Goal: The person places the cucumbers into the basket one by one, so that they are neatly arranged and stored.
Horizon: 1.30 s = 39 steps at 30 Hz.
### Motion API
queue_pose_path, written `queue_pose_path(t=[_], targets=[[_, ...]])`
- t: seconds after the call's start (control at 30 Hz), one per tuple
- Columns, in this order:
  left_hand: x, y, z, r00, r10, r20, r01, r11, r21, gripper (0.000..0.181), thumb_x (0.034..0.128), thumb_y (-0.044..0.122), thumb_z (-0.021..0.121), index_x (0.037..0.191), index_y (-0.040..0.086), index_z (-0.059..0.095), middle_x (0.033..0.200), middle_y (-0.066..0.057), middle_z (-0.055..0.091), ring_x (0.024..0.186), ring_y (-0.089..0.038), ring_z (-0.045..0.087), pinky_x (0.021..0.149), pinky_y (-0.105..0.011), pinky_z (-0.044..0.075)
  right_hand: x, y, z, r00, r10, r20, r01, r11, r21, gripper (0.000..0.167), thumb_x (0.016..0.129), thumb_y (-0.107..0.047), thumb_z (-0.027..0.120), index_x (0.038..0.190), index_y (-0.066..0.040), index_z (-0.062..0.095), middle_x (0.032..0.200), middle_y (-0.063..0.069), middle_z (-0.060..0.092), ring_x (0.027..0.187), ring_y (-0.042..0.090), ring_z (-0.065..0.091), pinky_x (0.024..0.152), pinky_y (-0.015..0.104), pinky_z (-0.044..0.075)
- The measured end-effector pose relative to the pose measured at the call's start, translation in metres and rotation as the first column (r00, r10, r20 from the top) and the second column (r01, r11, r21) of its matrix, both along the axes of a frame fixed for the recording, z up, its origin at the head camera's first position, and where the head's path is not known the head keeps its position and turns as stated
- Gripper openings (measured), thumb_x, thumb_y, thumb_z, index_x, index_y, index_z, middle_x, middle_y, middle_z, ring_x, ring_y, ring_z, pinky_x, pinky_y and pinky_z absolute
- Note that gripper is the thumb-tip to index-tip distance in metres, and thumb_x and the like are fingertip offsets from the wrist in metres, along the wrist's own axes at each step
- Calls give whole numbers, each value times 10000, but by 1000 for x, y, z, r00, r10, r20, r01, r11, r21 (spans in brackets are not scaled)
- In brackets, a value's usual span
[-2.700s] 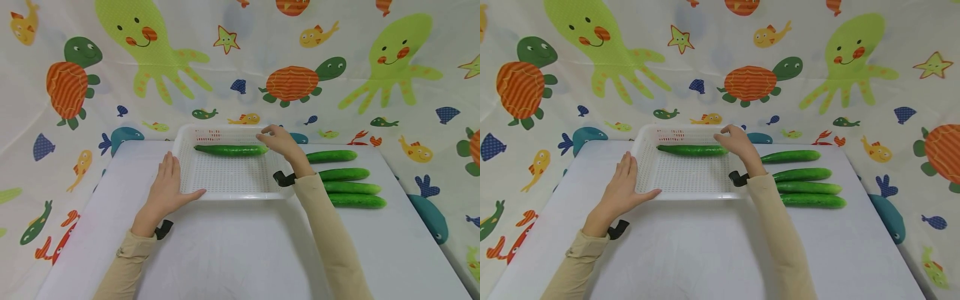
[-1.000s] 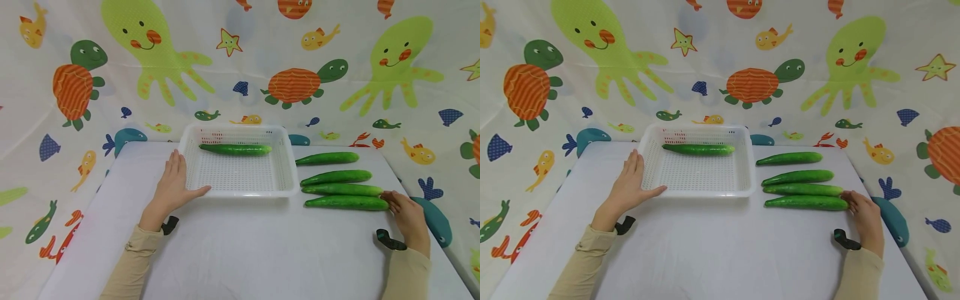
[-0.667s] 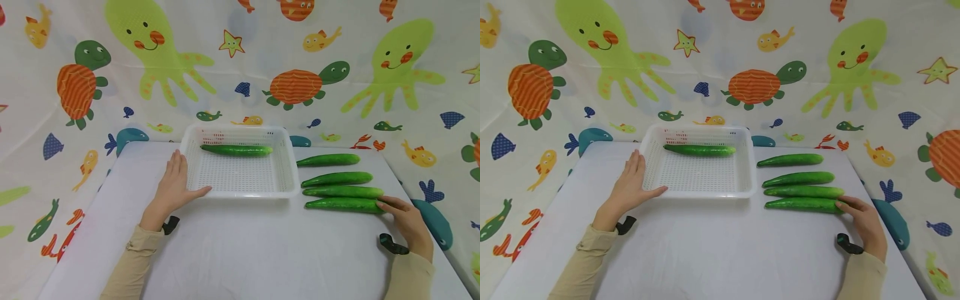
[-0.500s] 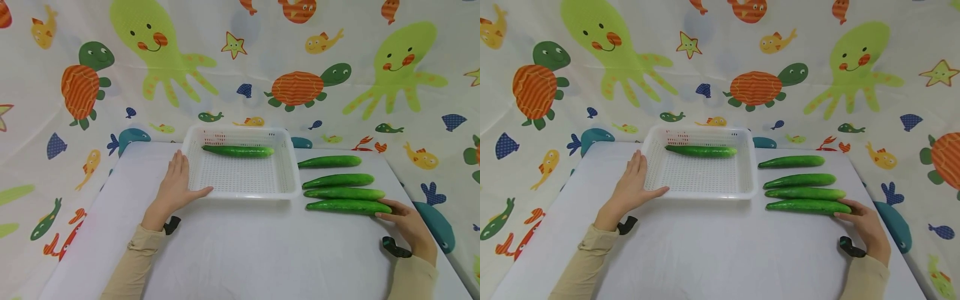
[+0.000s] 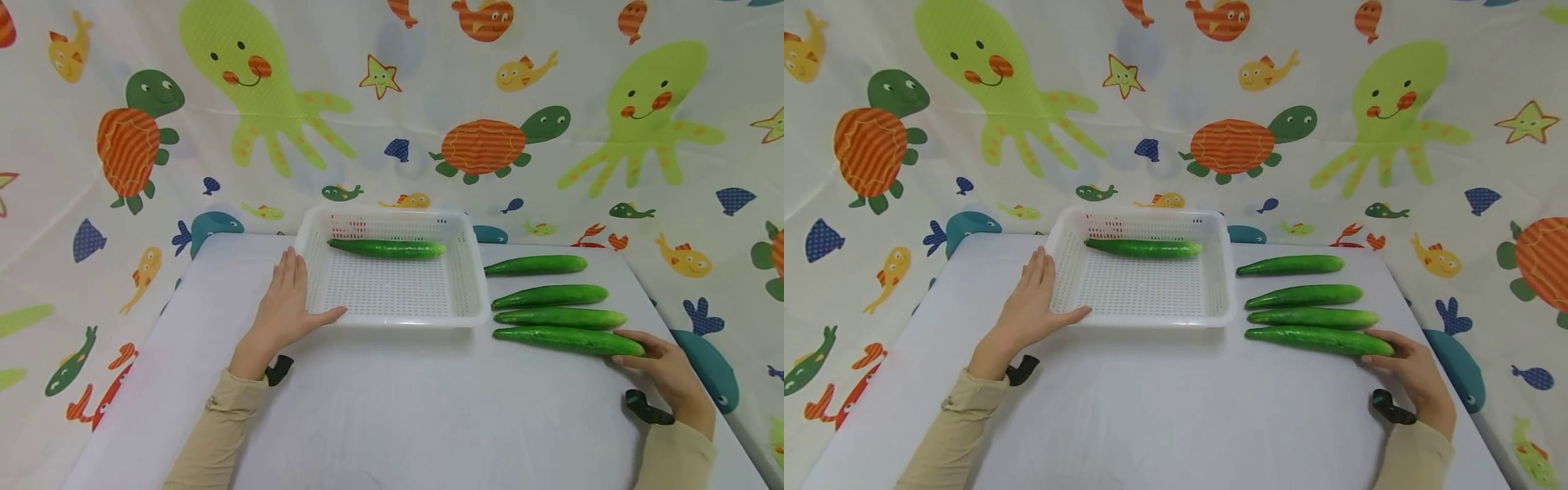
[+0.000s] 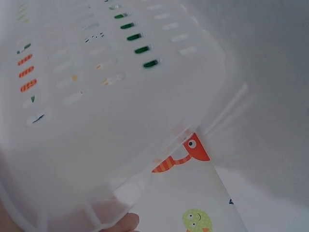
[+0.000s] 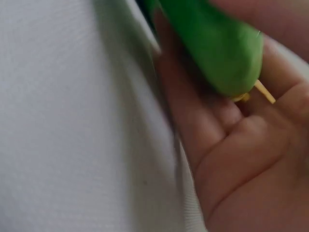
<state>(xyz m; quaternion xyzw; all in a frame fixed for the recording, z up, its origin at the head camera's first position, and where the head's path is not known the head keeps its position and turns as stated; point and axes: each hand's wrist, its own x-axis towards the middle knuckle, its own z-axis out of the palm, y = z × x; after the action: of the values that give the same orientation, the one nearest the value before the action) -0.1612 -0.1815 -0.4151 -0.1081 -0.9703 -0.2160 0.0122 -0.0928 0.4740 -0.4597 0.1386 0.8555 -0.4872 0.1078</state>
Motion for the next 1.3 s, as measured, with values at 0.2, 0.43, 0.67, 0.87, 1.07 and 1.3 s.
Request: queue_pose_path(t=[0.2,0.43,0.67,0.87,1.07,1.3], targets=[[0,1,1,1000,1,-1,-1,1000,3,1320,769,748,648,1520,-144,28,1613,-252,-146,1498,-377,-105,1199,-536,54,5,4,0,991,-38,-125,-14,922,-386,410,923,31,664,1231,-236,712,1140,-230,555,969,-27,542,770,142,520],[0,0,0,1000,-1,-10,1,1000,0,1317,769,742,654,1517,-149,36,1612,-257,-140,1498,-382,-97,1201,-530,45,6,3,3,974,-94,-206,-36,834,-551,430,920,146,583,1193,-148,737,1149,-141,597,953,26,579,778,167,535],[0,0,-1,1000,-2,-7,2,1000,2,1323,768,753,647,1521,-141,28,1613,-246,-154,1497,-374,-110,1197,-540,58,4,-4,18,965,-135,-225,-25,806,-592,382,933,134,567,1191,-92,736,1150,-105,644,981,47,575,791,181,546],[0,0,0,1000,0,-8,0,1000,5,1320,769,748,650,1520,-142,28,1613,-253,-144,1497,-376,-107,1196,-542,56,-4,-14,35,959,-183,-219,3,773,-634,385,931,129,575,1213,-86,725,1202,-93,601,1028,50,537,816,175,540],[0,0,0,1000,2,-6,-2,1000,-1,1307,778,724,661,1520,-142,21,1614,-255,-143,1498,-373,-110,1200,-533,42,-7,-27,50,940,-247,-236,19,727,-687,399,932,132,572,1264,-55,689,1275,-49,531,1055,74,534,834,189,541],[0,1,2,1000,-4,-10,3,1000,-6,1308,781,734,647,1517,-146,19,1613,-262,-135,1498,-369,-113,1202,-526,37,-15,-51,70,917,-311,-249,38,690,-723,407,923,116,601,1287,-51,673,1282,-21,518,1059,100,555,837,200,545]])
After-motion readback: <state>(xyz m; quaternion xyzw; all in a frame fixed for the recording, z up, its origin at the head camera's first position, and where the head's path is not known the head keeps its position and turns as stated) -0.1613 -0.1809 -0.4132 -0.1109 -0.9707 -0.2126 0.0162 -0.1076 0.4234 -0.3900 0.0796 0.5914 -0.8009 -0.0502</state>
